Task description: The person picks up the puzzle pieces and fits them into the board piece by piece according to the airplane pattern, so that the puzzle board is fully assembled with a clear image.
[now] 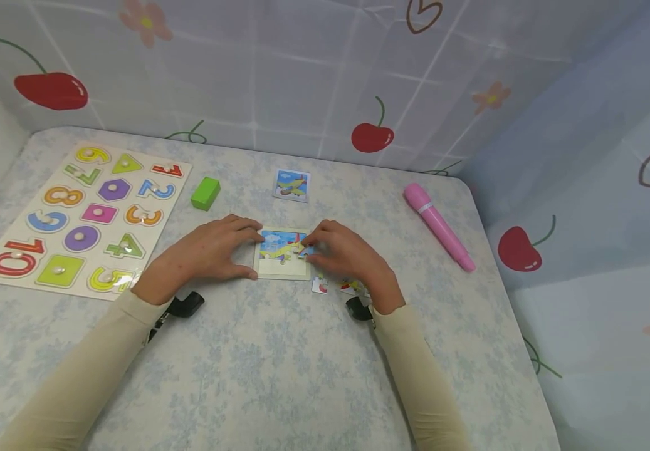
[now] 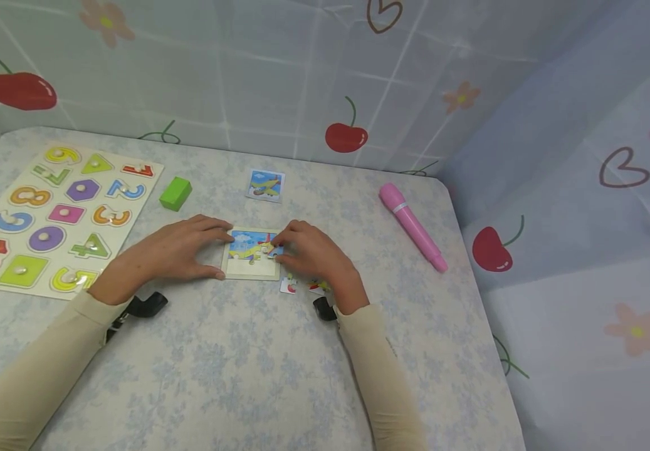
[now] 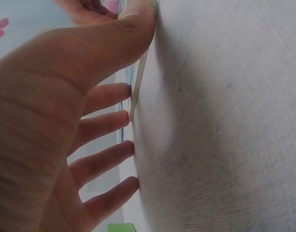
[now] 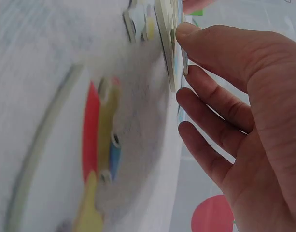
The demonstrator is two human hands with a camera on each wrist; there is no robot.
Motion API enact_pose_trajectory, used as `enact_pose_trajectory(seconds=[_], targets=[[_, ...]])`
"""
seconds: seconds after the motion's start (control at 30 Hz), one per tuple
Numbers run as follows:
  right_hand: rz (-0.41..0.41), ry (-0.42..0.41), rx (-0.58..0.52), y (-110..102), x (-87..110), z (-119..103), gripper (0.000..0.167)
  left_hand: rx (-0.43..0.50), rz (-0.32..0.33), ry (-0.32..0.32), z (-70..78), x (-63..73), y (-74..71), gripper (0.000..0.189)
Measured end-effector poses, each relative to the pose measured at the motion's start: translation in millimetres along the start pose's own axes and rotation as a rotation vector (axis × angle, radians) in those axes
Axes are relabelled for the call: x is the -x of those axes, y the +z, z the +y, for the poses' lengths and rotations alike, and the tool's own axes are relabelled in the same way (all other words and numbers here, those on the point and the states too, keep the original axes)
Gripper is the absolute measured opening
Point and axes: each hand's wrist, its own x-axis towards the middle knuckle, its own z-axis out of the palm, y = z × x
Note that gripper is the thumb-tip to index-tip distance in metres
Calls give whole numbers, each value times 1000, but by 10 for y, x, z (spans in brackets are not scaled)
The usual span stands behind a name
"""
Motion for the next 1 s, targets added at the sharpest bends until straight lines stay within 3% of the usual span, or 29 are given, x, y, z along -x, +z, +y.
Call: enact_pose_trajectory(seconds=[0.57, 1.0], targets=[[49, -93, 72, 90, -59, -83, 34, 0, 13, 7, -13, 10, -14, 76], [65, -85, 102, 116, -63, -108, 26, 9, 7, 3, -3, 1, -1, 76]])
